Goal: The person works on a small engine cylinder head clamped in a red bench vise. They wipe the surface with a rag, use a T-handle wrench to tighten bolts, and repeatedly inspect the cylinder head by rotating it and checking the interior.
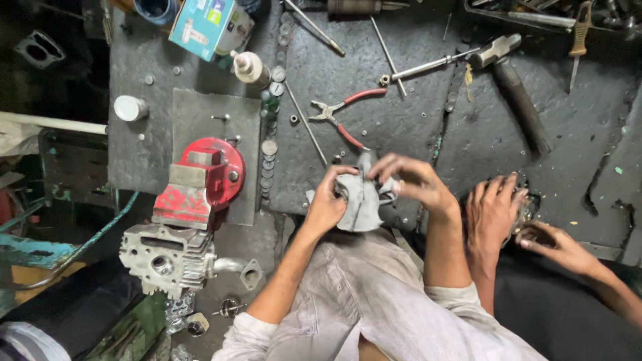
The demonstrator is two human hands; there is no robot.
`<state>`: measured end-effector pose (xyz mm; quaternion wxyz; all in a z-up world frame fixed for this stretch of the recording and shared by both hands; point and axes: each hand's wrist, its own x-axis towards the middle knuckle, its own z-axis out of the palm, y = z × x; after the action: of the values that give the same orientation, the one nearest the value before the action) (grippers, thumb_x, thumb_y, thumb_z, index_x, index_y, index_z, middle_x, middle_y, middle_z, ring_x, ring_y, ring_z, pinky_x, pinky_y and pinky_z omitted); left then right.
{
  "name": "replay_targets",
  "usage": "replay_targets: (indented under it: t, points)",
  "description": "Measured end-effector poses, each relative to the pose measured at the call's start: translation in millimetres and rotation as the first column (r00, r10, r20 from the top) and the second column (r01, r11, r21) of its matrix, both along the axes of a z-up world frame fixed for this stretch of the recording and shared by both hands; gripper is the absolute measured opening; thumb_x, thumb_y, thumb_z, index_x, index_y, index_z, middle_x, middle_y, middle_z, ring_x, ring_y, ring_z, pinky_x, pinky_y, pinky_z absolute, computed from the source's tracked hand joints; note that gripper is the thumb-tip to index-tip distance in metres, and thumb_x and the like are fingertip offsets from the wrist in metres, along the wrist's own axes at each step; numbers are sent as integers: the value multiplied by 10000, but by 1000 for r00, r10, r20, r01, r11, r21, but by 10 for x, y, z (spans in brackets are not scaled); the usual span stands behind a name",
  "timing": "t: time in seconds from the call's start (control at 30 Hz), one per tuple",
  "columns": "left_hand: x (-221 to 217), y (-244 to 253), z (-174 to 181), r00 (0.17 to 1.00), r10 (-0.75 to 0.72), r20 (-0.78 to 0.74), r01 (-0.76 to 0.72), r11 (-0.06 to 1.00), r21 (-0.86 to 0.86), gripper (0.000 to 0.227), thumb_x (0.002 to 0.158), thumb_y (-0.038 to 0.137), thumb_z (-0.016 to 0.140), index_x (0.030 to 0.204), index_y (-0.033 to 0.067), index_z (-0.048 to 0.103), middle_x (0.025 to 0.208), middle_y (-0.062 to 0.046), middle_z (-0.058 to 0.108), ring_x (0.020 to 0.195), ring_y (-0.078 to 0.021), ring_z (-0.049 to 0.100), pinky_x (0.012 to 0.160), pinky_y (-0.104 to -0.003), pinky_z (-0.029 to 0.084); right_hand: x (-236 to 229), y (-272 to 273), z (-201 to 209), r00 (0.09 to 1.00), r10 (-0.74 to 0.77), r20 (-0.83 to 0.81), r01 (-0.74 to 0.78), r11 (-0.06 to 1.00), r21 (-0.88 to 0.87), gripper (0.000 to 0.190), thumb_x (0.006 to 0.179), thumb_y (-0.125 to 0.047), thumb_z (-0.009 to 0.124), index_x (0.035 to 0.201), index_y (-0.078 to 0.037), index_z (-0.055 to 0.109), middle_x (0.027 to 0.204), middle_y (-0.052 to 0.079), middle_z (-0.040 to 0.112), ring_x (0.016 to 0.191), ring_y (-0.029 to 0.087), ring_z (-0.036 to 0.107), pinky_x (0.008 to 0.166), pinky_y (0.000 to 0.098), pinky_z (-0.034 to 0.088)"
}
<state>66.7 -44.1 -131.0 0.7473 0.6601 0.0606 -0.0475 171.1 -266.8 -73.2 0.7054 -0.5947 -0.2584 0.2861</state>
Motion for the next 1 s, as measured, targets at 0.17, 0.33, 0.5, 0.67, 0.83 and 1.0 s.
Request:
replay_targets:
  t: [0.17,0.33,0.5,0.67,0.83,1.0]
  points:
    - [106,46,133,999,43,-7,-43,999,27,426,826,-131,571,1211,45,624,1192,-81,666,1159,-165,621,1041,-293,492,577,144,-220,782,-275,559,573,668,-474,321,975,-67,668,1291,-39,615,1352,166,621,1291,368,541,1141,435,408]
    - [94,45,532,952,-296,73,266,924,274,566,776,-97,528,1298,97,636,1324,-153,656,1340,-312,595,1144,-400,445,1320,-70,-699,565,-42,824,776,366,-513,619,881,-2,681,1483,-93,573,1606,217,426,1443,445,356,1194,590,289]
    - [29,-40,717,974,-218,-63,222,860,460,623,870,4,556,1479,132,514,1326,-174,608,1257,-380,567,1091,-446,438,1669,-280,-997,621,11,784,736,337,-588,395,926,-145,778,1311,-148,692,1523,213,499,1389,479,366,1101,604,306]
    - [-281,111,654,992,-129,5,111,876,469,490,974,114,591,1459,131,528,1349,-157,615,1273,-354,579,1084,-431,453,1813,-539,-1127,583,95,807,748,326,-578,259,901,-73,736,1143,-163,744,1340,176,584,1303,413,482,1037,563,375]
    - [-638,154,499,995,-71,65,41,921,387,408,1030,193,580,1426,103,536,1377,-143,620,1277,-313,603,1065,-407,478,1896,-738,-1134,338,303,891,812,385,-439,347,722,16,645,1061,-49,680,1158,198,594,1180,425,511,1011,552,384]
    - [-1112,239,531,985,-53,164,1,952,305,411,1042,215,575,1435,98,540,1351,-109,653,1256,-245,640,1075,-378,492,1817,-849,-985,403,-102,909,791,539,-290,279,882,112,467,1104,24,613,1020,196,609,971,376,589,921,445,500]
